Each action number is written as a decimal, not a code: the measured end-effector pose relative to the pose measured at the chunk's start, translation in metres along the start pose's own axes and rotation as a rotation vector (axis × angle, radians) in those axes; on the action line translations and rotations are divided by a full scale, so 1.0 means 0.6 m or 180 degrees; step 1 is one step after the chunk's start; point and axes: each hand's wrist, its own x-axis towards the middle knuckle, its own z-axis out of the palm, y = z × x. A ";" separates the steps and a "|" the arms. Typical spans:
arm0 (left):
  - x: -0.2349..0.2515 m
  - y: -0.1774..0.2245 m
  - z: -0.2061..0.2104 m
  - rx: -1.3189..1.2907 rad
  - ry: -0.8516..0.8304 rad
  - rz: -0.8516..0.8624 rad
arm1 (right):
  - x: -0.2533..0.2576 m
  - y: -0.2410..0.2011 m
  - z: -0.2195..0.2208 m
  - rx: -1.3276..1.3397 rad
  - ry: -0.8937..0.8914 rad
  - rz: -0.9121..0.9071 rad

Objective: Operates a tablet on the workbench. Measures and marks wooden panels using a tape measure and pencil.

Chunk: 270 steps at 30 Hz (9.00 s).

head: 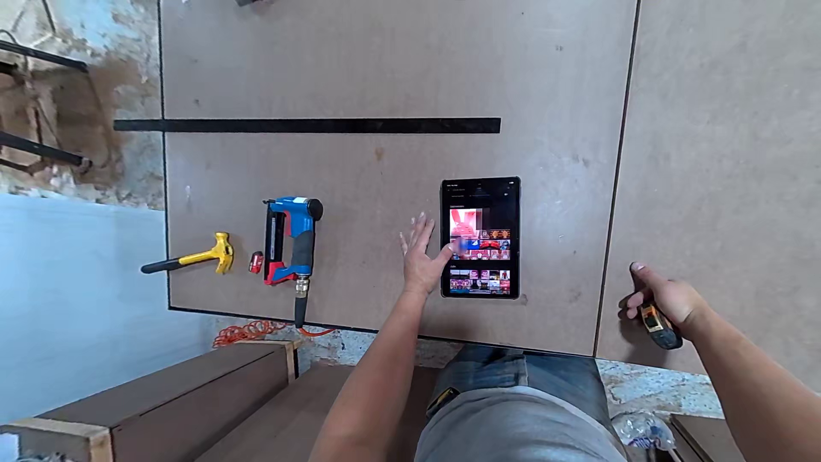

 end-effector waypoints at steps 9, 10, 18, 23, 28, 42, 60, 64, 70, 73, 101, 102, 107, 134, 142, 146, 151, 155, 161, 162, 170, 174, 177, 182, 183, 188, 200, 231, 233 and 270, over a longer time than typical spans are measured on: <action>0.003 -0.006 -0.007 -0.0135 -0.0110 0.0117 | -0.002 0.000 0.000 -0.0034 0.0000 -0.0017; 0.002 -0.006 -0.008 -0.0117 -0.0125 0.0133 | -0.002 -0.001 0.001 -0.0058 0.0013 -0.0011; 0.005 -0.007 -0.013 -0.0006 -0.0269 0.0162 | -0.003 -0.001 0.001 -0.0015 0.0010 -0.0055; 0.006 -0.006 -0.014 0.0036 -0.0304 0.0183 | -0.001 -0.001 0.000 -0.0027 -0.0007 -0.0020; 0.007 -0.007 -0.015 0.0045 -0.0302 0.0181 | -0.004 -0.003 0.001 -0.0033 -0.0010 -0.0012; 0.008 -0.008 -0.006 0.0240 -0.0228 0.0137 | 0.000 -0.003 -0.001 0.0001 -0.0066 0.0003; 0.008 -0.008 -0.010 0.0125 -0.0289 0.0189 | -0.001 -0.003 0.000 0.0050 -0.0049 0.0005; 0.008 -0.004 -0.011 0.0210 -0.0321 0.0146 | -0.003 -0.005 0.001 0.0045 -0.0039 0.0025; 0.009 -0.010 -0.015 0.0177 -0.0424 0.0170 | 0.003 0.000 -0.001 0.0034 -0.0077 -0.0003; 0.009 -0.011 -0.014 0.0179 -0.0424 0.0156 | 0.002 -0.001 -0.001 0.0011 -0.0046 0.0020; 0.009 -0.008 -0.011 0.0283 -0.0393 0.0113 | -0.003 -0.003 0.000 -0.0015 -0.0017 0.0006; 0.009 -0.008 -0.010 0.0272 -0.0363 0.0110 | -0.003 -0.002 0.000 0.0000 -0.0027 0.0008; 0.006 -0.010 -0.011 0.0244 -0.0376 0.0154 | -0.010 -0.002 0.002 -0.0128 0.0001 -0.0050; 0.012 -0.008 -0.009 0.0193 -0.0340 0.0134 | -0.008 -0.007 0.001 0.0011 -0.0039 -0.0036; 0.010 -0.002 -0.015 0.0249 -0.0422 0.0132 | -0.005 -0.005 -0.001 -0.0101 -0.0024 -0.0037; 0.011 -0.003 -0.010 0.0271 -0.0371 0.0104 | -0.004 -0.005 -0.001 -0.0069 -0.0029 -0.0006; 0.011 -0.003 -0.011 0.0238 -0.0376 0.0120 | -0.005 -0.006 0.001 -0.0024 -0.0028 0.0006; 0.011 -0.004 -0.013 0.0225 -0.0383 0.0144 | -0.003 -0.005 -0.001 -0.0009 -0.0083 0.0002; 0.013 0.000 -0.013 0.0334 -0.0464 0.0055 | -0.004 -0.005 -0.001 0.0005 -0.0072 -0.0011; 0.014 -0.001 -0.010 0.0339 -0.0420 0.0044 | -0.004 -0.005 -0.001 -0.0005 -0.0073 -0.0001; 0.014 -0.001 -0.010 0.0266 -0.0387 0.0101 | -0.001 -0.004 -0.001 -0.0106 -0.0035 -0.0041; 0.013 -0.001 -0.013 0.0262 -0.0441 0.0109 | 0.002 -0.002 -0.001 -0.0056 -0.0048 -0.0023; 0.013 -0.003 -0.015 0.0320 -0.0498 0.0127 | 0.003 -0.001 -0.001 -0.0034 -0.0075 -0.0015; 0.015 0.002 -0.002 0.0293 -0.0302 -0.0010 | 0.002 -0.002 -0.002 -0.0016 -0.0060 0.0008; 0.016 0.000 0.001 0.0278 -0.0270 -0.0009 | 0.002 -0.002 -0.002 -0.0022 -0.0054 0.0007; 0.016 -0.001 -0.001 0.0238 -0.0278 0.0018 | 0.003 -0.002 -0.002 0.0003 -0.0074 0.0001; 0.023 0.030 -0.070 0.0891 -0.1442 0.0087 | -0.008 -0.008 -0.001 -0.0142 -0.0043 -0.0088; 0.067 0.101 -0.078 0.1370 -0.2097 -0.0586 | -0.005 -0.005 0.000 -0.0035 -0.0051 -0.0062; 0.068 0.098 -0.076 0.1350 -0.2078 -0.0580 | -0.007 -0.006 0.000 0.0024 -0.0045 -0.0050; 0.072 0.088 -0.074 0.1340 -0.1901 -0.0565 | -0.005 -0.008 -0.001 -0.0071 -0.0019 0.0022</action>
